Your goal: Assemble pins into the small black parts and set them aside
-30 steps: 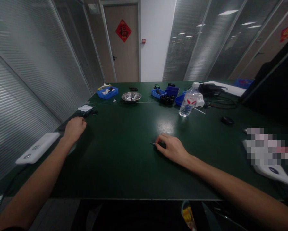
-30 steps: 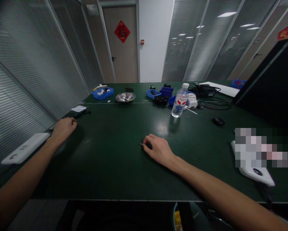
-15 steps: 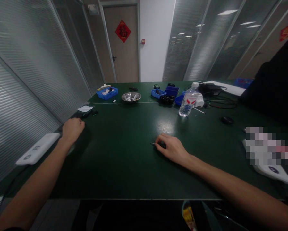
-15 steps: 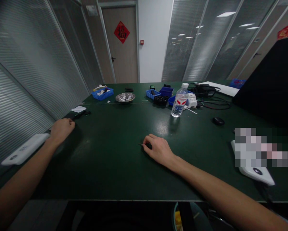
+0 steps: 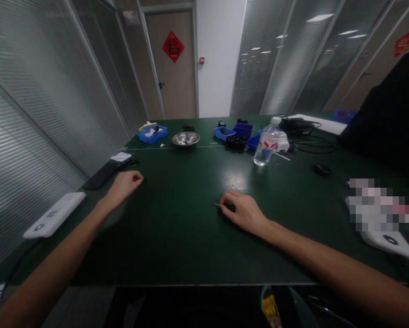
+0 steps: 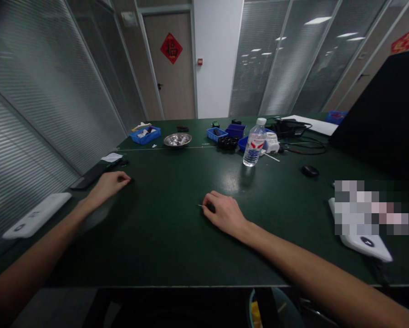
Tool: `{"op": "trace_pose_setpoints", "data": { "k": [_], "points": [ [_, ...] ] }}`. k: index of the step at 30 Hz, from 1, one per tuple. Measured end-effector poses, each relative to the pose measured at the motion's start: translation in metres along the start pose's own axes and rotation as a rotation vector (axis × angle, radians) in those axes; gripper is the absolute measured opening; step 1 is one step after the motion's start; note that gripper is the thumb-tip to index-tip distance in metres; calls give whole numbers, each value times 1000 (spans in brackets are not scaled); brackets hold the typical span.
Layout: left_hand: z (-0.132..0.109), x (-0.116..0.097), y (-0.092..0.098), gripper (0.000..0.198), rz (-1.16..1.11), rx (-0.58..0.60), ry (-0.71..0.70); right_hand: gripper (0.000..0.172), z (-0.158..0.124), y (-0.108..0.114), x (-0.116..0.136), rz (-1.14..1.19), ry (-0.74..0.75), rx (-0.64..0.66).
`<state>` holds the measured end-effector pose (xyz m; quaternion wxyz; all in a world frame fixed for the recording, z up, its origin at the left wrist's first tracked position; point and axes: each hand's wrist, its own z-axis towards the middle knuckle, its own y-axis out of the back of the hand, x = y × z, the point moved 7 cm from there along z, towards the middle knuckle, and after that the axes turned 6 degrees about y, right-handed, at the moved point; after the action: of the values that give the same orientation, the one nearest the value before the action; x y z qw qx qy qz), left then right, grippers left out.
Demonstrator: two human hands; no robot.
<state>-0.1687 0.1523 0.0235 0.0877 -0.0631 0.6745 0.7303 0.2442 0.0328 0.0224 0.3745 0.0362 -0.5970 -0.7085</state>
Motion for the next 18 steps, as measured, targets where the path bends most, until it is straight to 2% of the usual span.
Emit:
{"op": "trace_pose_setpoints", "data": {
  "k": [2, 5, 7, 8, 10, 14, 18],
  "points": [
    [-20, -64, -13, 27, -237, 100, -212, 9, 0, -1, 3, 18, 16, 2],
    [-64, -161, -31, 22, -489, 234, -491, 9, -1, -2, 9, 47, 59, 15],
    [-88, -206, -40, 17, -599, 278, -587, 9, -1, -3, 10, 52, 82, 19],
    [-95, -219, -43, 14, -635, 266, -595, 8, -1, -3, 10, 54, 88, 18],
    [-100, -230, -48, 10, -687, 224, -564, 7, -1, -2, 8, 64, 85, 11],
    [-96, -225, -54, 22, -708, 189, -505, 7, -1, -1, 7, 83, 76, 5],
    [-98, -226, -53, 23, -647, 188, -557, 7, -1, -3, 10, 72, 102, -2]
  ]
}}
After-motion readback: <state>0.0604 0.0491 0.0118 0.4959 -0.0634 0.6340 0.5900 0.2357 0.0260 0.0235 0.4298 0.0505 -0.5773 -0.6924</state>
